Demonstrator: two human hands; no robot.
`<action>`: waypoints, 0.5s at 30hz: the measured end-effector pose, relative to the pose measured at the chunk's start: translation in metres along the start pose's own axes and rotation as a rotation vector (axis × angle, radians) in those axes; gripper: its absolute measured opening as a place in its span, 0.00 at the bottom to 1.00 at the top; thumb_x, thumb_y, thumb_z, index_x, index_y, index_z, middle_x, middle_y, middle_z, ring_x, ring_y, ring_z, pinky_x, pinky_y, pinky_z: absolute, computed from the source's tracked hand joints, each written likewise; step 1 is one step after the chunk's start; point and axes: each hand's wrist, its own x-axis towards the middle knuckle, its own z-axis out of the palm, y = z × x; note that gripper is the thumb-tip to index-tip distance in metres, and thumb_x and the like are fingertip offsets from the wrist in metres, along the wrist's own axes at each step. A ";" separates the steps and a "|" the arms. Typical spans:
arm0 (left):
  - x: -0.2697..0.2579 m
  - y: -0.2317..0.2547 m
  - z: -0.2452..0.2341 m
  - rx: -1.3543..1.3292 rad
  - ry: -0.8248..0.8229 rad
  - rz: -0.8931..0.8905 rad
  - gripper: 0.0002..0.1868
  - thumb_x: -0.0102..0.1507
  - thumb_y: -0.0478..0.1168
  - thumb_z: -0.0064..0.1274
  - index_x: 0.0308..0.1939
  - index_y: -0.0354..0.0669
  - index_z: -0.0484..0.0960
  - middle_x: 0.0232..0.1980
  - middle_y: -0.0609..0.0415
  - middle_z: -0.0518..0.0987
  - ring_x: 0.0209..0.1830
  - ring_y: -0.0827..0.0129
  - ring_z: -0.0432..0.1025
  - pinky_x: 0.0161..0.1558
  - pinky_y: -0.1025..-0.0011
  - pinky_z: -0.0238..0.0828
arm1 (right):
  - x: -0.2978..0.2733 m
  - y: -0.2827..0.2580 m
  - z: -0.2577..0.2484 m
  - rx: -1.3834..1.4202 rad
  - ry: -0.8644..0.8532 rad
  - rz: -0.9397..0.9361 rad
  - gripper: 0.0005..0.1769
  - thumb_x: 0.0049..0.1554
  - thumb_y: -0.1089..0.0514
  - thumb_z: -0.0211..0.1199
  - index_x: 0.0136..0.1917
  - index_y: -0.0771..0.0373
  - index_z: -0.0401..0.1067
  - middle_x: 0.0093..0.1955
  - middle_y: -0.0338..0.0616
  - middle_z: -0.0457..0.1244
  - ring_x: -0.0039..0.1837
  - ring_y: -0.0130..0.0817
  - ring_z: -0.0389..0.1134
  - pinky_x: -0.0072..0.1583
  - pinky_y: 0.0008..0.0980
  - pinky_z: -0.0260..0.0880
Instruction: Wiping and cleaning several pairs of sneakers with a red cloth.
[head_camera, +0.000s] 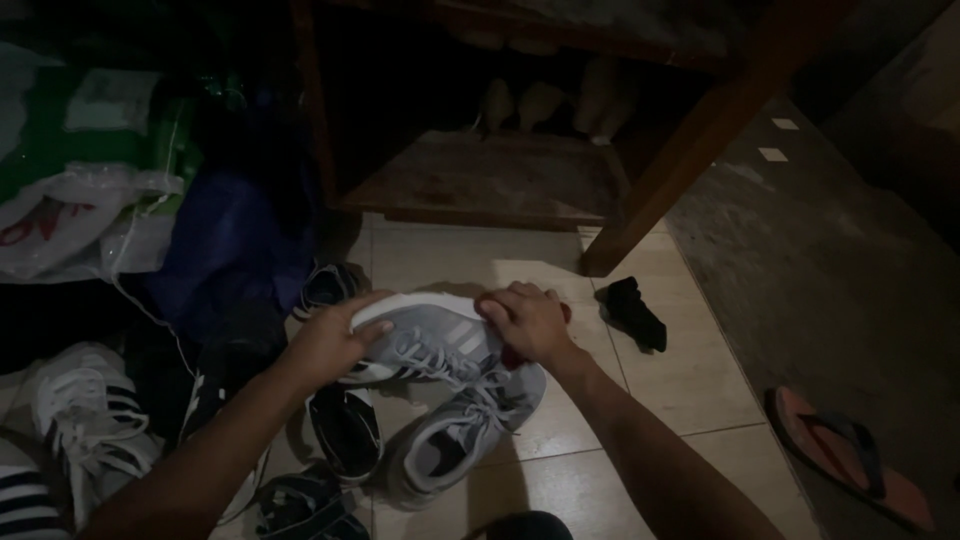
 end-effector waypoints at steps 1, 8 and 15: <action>0.001 -0.002 0.000 0.001 0.001 0.002 0.29 0.64 0.49 0.56 0.70 0.56 0.74 0.58 0.50 0.84 0.50 0.65 0.82 0.49 0.65 0.78 | 0.007 -0.010 -0.003 0.000 0.002 -0.001 0.18 0.62 0.41 0.56 0.52 0.50 0.81 0.51 0.39 0.69 0.59 0.42 0.67 0.60 0.48 0.58; 0.000 -0.007 -0.002 -0.013 0.000 0.043 0.30 0.64 0.51 0.57 0.70 0.54 0.74 0.58 0.50 0.85 0.51 0.65 0.81 0.52 0.66 0.76 | 0.029 -0.084 -0.016 0.105 0.140 -0.302 0.17 0.64 0.42 0.57 0.53 0.51 0.81 0.54 0.41 0.69 0.58 0.44 0.67 0.59 0.47 0.58; 0.007 -0.021 0.007 -0.101 0.001 0.074 0.30 0.63 0.50 0.58 0.69 0.52 0.76 0.58 0.50 0.85 0.52 0.65 0.81 0.51 0.65 0.77 | -0.008 0.014 0.012 -0.012 0.088 0.010 0.21 0.61 0.37 0.58 0.52 0.52 0.80 0.52 0.41 0.70 0.57 0.44 0.68 0.57 0.48 0.62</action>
